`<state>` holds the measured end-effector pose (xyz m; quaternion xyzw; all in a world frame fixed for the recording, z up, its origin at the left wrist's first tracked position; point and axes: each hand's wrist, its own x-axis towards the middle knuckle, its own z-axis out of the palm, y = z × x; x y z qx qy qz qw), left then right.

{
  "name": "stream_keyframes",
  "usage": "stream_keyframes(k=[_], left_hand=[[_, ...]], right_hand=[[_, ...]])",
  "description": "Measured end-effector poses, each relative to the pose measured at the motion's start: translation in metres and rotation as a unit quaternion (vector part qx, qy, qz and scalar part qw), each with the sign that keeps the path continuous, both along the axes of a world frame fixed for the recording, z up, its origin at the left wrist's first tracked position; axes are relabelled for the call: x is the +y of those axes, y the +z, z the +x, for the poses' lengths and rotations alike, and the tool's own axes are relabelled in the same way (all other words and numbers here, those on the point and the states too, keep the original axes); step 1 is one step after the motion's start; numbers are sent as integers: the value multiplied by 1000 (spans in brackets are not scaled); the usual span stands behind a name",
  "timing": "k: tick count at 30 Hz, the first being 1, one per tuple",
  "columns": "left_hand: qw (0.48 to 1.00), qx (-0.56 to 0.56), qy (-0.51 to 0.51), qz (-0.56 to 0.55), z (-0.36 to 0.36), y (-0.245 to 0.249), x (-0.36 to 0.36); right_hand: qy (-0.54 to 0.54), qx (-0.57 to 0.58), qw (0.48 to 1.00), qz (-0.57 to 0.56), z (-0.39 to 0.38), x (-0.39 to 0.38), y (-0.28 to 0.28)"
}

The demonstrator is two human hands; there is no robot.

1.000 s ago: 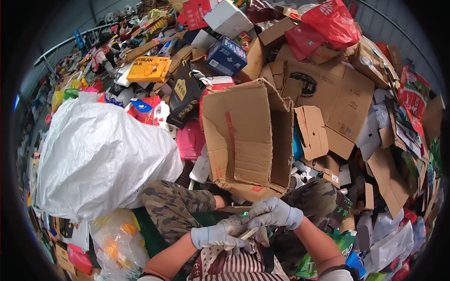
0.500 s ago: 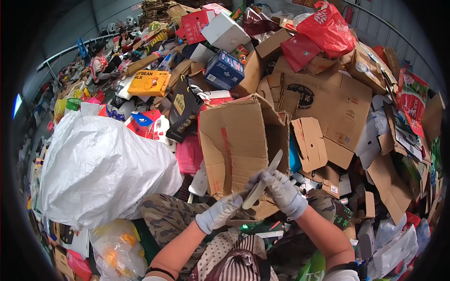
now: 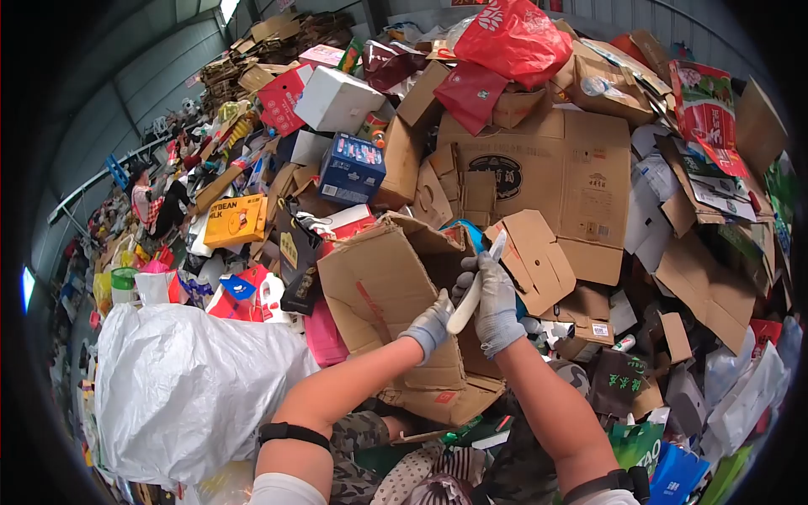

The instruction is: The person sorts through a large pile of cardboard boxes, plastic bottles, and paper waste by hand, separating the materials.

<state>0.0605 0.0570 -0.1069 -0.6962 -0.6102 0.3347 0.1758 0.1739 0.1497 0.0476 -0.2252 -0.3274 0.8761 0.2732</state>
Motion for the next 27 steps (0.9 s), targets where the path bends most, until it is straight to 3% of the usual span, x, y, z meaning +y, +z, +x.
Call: stream_keyframes(k=[3,5,8,11,13,17,19,20,22,23,26,27], left_hand=[[995,-40,59,-73,10,-50,17],[985,-63,116,-110,13,-57,29],[965,-125,147,-180,33,53,8],[972,-127,161,-113,10,83,-24],[955,-160,210,-135,0,129,-41],[896,-304,319,57,-16,193,-82],[829,-403,326,211,-24,215,-108],[756,-481,367,250,-20,234,-118],[576,-635,337,389,-31,228,-133],[489,-689,323,426,-37,226,-138],[349,-741,247,518,-39,227,-146],[300,-751,242,536,-34,225,-147]], right_hand=[[35,-22,999,-31,5,7,-4],[74,-23,995,-68,6,10,-8],[128,18,991,-44,13,20,-10],[81,-21,994,77,27,32,-3],[57,-15,992,108,42,41,7],[-41,7,987,158,70,72,2],[-101,18,984,147,88,105,-9],[-142,25,980,139,100,122,-17],[-232,16,969,79,115,138,-19],[-219,37,973,57,119,151,-31],[-182,93,978,-27,120,169,-59],[-183,62,981,-2,119,145,-43]])
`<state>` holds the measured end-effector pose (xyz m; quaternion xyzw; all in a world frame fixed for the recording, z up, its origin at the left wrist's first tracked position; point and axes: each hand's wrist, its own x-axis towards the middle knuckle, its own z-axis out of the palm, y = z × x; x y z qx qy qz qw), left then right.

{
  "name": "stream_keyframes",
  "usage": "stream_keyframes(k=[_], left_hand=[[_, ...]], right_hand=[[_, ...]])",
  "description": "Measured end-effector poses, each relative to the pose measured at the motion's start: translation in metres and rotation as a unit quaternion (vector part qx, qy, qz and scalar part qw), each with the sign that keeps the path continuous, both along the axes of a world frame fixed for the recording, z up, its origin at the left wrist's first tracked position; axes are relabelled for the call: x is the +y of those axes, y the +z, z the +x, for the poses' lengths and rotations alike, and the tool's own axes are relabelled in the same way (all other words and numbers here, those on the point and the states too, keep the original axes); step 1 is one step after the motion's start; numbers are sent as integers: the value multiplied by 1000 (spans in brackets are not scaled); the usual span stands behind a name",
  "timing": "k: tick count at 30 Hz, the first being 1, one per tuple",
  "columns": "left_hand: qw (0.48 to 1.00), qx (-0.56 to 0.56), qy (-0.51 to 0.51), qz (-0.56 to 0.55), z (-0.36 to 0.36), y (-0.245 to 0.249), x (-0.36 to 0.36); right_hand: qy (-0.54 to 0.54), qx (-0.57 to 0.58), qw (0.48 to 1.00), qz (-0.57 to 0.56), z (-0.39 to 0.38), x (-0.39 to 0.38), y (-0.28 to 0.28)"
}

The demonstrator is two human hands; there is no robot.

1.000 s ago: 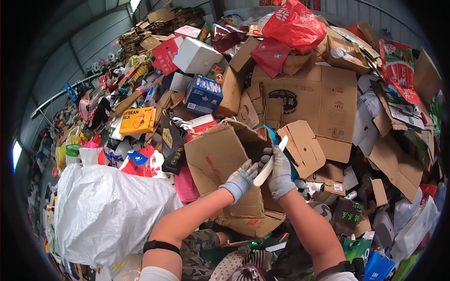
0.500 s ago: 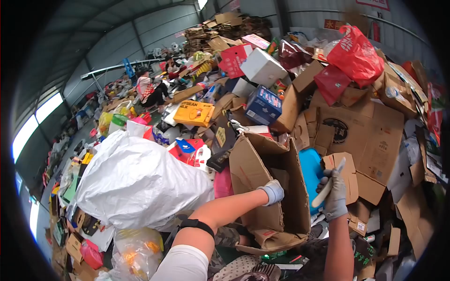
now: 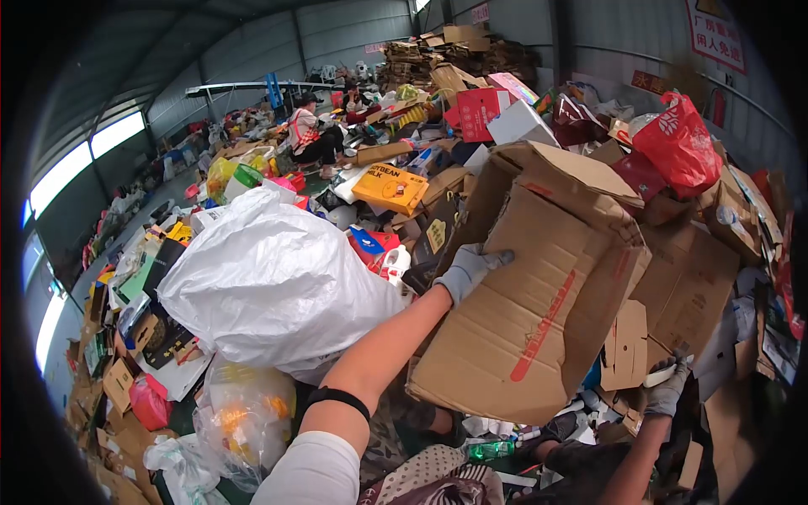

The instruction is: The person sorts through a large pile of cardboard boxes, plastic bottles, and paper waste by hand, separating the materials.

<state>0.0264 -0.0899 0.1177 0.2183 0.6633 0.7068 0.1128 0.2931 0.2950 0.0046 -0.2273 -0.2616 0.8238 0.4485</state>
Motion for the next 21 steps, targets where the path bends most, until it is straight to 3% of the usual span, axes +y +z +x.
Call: stream_keyframes(k=[2,3,7,11,12,14,15,16,19,21], left_hand=[[994,-61,41,77,12,-8,-4],[984,-36,20,175,-17,-58,1],[991,-70,7,117,20,-92,-14],[959,-174,-108,196,44,-157,-25],[950,-204,-140,192,52,-168,-26],[947,-248,-98,179,47,-227,-17],[945,-268,-82,168,46,-243,-16],[942,-282,-80,161,44,-249,-10],[930,-314,-96,164,39,-242,-2],[921,-329,-107,181,35,-226,-7]], right_hand=[[52,9,999,-10,-7,-9,3],[45,-15,999,2,-8,-16,10],[41,-136,984,108,-19,-25,28],[66,-252,928,265,-50,-27,9],[130,-268,915,270,-55,-31,3],[299,-287,877,243,-69,-44,-6],[302,-231,884,273,-82,-42,-30],[307,-173,885,304,-93,-40,-50],[335,-143,907,212,-93,-66,-27],[329,-183,901,214,-93,-102,2]])
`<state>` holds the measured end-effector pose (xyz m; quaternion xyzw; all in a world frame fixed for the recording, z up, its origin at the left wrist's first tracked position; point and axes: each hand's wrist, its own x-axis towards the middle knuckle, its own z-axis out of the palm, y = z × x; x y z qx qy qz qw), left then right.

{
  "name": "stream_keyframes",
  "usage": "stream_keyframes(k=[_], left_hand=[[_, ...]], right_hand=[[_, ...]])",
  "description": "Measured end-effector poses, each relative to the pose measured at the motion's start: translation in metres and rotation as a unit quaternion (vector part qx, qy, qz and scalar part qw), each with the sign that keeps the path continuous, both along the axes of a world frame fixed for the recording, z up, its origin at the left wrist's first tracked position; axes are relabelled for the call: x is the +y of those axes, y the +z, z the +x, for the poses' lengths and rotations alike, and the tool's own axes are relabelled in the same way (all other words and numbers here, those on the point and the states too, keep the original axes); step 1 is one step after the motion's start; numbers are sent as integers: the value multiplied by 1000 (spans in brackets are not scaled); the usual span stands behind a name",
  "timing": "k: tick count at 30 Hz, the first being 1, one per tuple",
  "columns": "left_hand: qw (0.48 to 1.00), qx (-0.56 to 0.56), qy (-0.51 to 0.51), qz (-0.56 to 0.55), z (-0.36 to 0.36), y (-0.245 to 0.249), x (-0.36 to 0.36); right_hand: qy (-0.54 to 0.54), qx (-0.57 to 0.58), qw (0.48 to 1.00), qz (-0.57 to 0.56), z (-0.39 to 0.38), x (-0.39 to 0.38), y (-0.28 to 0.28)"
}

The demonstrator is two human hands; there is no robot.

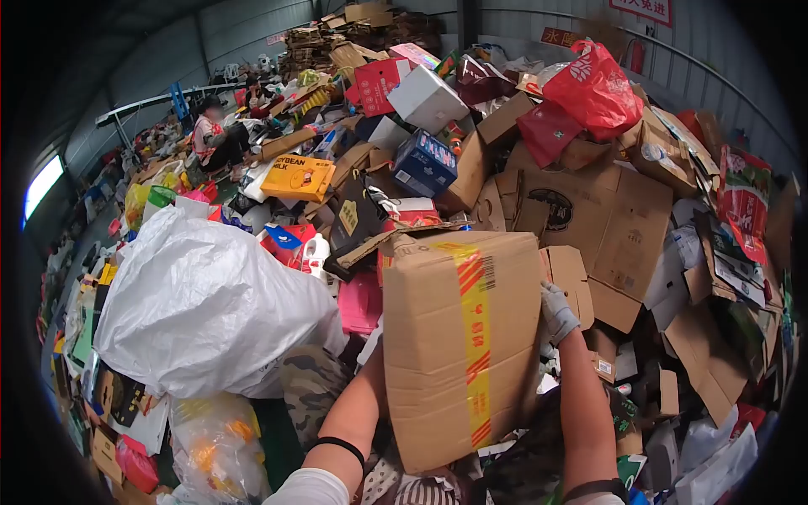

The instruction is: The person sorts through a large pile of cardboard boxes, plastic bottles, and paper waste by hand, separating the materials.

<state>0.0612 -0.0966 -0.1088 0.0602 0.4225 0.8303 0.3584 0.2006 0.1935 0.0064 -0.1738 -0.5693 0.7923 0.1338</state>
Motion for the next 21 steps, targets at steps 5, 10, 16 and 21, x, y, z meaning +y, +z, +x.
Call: stream_keyframes(k=[5,10,16,21], left_hand=[[996,-44,7,80,-11,44,-51],[982,-86,50,162,7,55,-109],[983,-103,94,123,-2,49,-145],[980,-104,158,-67,-70,34,-139]], right_hand=[[28,-120,986,116,-13,-26,-22],[74,-29,990,121,-7,-64,-21],[38,200,899,387,69,-122,57],[66,243,865,435,121,-185,30]])
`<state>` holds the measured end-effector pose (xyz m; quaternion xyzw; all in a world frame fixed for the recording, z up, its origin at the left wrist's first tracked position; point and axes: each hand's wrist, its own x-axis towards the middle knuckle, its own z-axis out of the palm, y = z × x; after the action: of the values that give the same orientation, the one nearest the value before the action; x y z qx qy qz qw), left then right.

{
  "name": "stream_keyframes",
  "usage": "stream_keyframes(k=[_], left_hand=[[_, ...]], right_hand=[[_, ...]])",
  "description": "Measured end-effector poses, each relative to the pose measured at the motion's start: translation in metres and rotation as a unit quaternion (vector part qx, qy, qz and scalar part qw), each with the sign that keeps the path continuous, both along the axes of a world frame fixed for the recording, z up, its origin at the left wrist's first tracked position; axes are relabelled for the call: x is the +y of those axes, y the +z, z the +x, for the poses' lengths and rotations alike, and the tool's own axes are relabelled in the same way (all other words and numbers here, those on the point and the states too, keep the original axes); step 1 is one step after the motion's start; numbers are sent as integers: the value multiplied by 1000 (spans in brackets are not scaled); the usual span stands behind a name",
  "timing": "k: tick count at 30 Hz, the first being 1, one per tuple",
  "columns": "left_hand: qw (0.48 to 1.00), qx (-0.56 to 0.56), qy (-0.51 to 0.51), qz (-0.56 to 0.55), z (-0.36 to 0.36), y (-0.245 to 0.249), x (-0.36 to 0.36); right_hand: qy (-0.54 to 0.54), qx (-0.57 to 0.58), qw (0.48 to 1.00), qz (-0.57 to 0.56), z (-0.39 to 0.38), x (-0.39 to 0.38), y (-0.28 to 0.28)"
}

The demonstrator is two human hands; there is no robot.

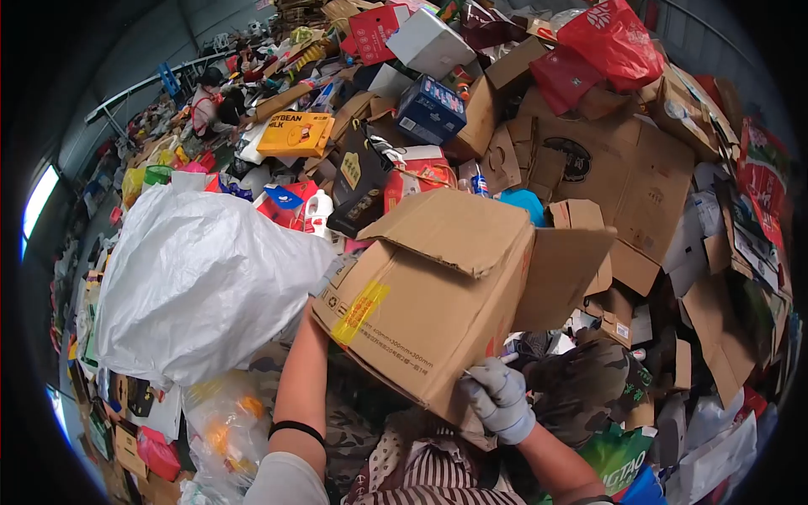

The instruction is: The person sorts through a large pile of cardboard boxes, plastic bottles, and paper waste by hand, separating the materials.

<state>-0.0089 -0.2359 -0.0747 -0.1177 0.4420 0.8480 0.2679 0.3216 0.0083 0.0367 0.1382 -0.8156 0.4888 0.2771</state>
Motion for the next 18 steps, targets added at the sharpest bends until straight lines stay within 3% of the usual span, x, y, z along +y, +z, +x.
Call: stream_keyframes(k=[2,4,6,9,11,13,14,16,18], left_hand=[[983,-11,131,-127,-36,-7,-1],[964,38,221,-145,-27,15,-3],[961,172,176,-126,27,71,13],[938,255,96,-216,84,114,15],[871,396,28,-290,101,114,22],[767,524,-7,-370,98,105,20],[769,505,-31,-391,91,101,16],[769,466,-77,-432,82,115,21],[805,441,-143,-370,72,118,32]], right_hand=[[-115,62,985,-111,4,-26,-33],[-170,-30,970,-173,8,-30,-37],[-198,-29,949,-244,1,-31,-57],[-188,-56,939,-283,-7,-21,-65],[-168,-63,940,-292,-11,-21,-59],[-108,-104,897,-417,-13,-20,-55],[-76,-126,867,-476,-14,-20,-54],[-73,-161,861,-477,-21,-6,-49],[-68,-191,862,-464,-23,7,-40]])
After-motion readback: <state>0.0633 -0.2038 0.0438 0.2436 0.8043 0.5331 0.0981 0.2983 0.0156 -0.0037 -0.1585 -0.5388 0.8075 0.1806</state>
